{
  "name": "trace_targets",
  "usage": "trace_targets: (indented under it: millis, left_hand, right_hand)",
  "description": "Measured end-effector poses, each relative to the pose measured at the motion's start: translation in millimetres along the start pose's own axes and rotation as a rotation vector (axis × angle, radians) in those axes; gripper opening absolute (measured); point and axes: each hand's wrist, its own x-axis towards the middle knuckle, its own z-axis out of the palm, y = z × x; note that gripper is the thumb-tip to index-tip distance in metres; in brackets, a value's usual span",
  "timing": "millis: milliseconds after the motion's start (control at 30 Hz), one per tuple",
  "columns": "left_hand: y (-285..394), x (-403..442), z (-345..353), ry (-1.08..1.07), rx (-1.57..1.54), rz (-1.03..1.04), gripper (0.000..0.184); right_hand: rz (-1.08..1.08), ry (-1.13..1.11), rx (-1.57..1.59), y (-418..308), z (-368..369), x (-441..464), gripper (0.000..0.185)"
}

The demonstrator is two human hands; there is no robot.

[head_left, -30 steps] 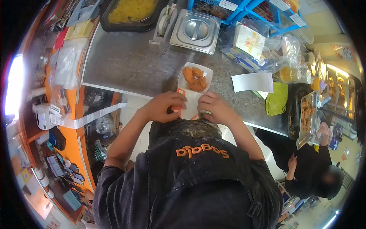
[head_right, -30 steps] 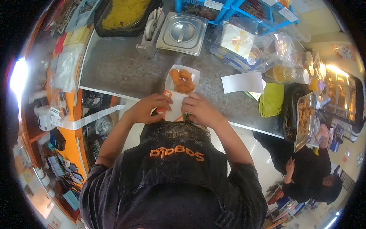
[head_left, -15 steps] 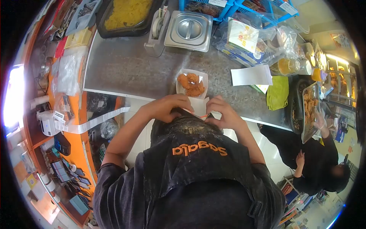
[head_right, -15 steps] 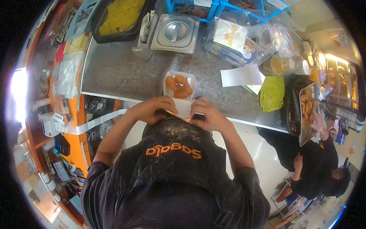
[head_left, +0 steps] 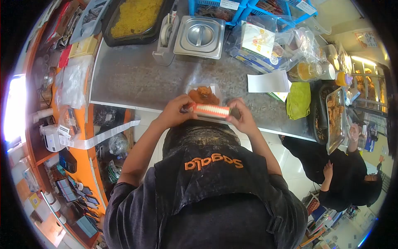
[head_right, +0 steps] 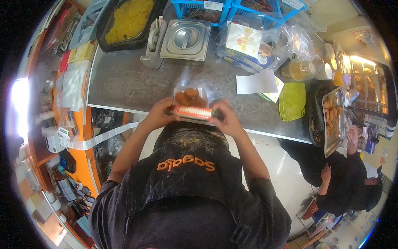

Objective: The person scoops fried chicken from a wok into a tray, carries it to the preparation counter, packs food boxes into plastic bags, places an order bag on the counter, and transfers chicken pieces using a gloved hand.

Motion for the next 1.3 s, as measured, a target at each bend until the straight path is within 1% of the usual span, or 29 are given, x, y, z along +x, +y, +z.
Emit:
trace_targets:
  millis: [33, 100, 133, 200, 233, 333, 400, 433, 533, 600, 633, 700, 733, 800, 867, 900, 933, 967, 1033, 1067, 1133, 1233, 1267, 1300]
  left_hand:
    - [-7, 5, 4, 0.035, 0.01, -0.039, 0.034]
    - [-19, 16, 15, 0.206, 0.025, -0.114, 0.032]
    - [-26, 22, 21, 0.291, 0.033, -0.15, 0.031]
    - [-46, 30, 33, 0.51, 0.215, -0.11, 0.035]
    - [-54, 33, 37, 0.62, 0.307, -0.089, 0.037]
    - [-9, 41, 26, 0.429, -0.244, -0.52, 0.04]
    - [-29, 42, 29, 0.492, -0.054, -0.383, 0.043]
    - [-41, 44, 31, 0.519, 0.039, -0.314, 0.045]
    - [-35, 43, 28, 0.491, -0.1, -0.402, 0.048]
    - [-43, 43, 32, 0.502, -0.072, -0.425, 0.051]
    - [-50, 44, 34, 0.509, -0.057, -0.436, 0.052]
    - [-75, 46, 45, 0.6, -0.073, -0.42, 0.052]
    - [-86, 48, 53, 0.632, -0.087, -0.41, 0.053]
    - [-80, 50, 62, 0.605, -0.219, -0.458, 0.05]
    - [-71, 50, 66, 0.586, -0.346, -0.506, 0.049]
    - [-67, 49, 65, 0.493, -0.402, -0.544, 0.048]
    - [-63, 48, 62, 0.403, -0.452, -0.58, 0.048]
    - [-58, 47, 58, 0.316, -0.499, -0.618, 0.048]
    - [-44, 41, 55, 0.237, -0.421, -0.589, 0.048]
    - [-40, 40, 54, 0.203, -0.382, -0.575, 0.049]
    - [-49, 39, 58, 0.187, -0.459, -0.571, 0.048]
    - [-39, 33, 61, 0.186, -0.595, -0.553, 0.047]
    - [-30, 32, 62, 0.19, -0.642, -0.541, 0.047]
    - [-23, 29, 67, 0.254, -0.786, -0.555, 0.047]
  right_hand:
    - [0.125, 0.065, 0.078, 8, 6, 1, 0.026]
    - [0.377, 0.201, 0.232, 25, 28, 8, 0.025]
    - [0.375, 0.248, 0.17, 34, 38, 14, 0.028]
    - [0.367, 0.343, 0.047, 46, 54, 32, 0.037]
    - [0.408, 0.372, 0.03, 46, 60, 39, 0.04]
    - [0.511, 0.433, 0.017, 49, 69, 57, 0.049]
    - [0.556, 0.452, 0.057, 66, 75, 59, 0.051]
    - [0.554, 0.419, 0.021, 70, 75, 60, 0.051]
    - [0.552, 0.339, -0.101, 72, 75, 61, 0.05]
    - [0.539, 0.321, -0.189, 71, 82, 68, 0.049]
    - [0.558, 0.286, -0.122, 70, 83, 68, 0.048]
    - [0.601, 0.227, 0.003, 54, 76, 70, 0.045]
    - [0.586, 0.242, 0.025, 57, 77, 66, 0.043]
    - [0.562, 0.279, 0.061, 63, 84, 59, 0.04]
    - [0.564, 0.262, 0.189, 58, 82, 54, 0.038]
    - [0.561, 0.253, 0.258, 55, 82, 53, 0.037]
    - [0.602, 0.236, 0.428, 65, 86, 51, 0.035]
    - [0.58, 0.224, 0.42, 64, 85, 49, 0.034]
    - [0.53, 0.187, 0.407, 59, 85, 43, 0.032]
    - [0.602, 0.181, 0.466, 54, 82, 41, 0.032]
    - [0.75, 0.159, 0.582, 42, 75, 38, 0.03]
    - [0.791, 0.188, 0.829, 33, 72, 34, 0.026]
    - [0.796, 0.209, 0.833, 27, 72, 33, 0.025]
    - [0.801, 0.231, 0.838, 20, 72, 30, 0.024]
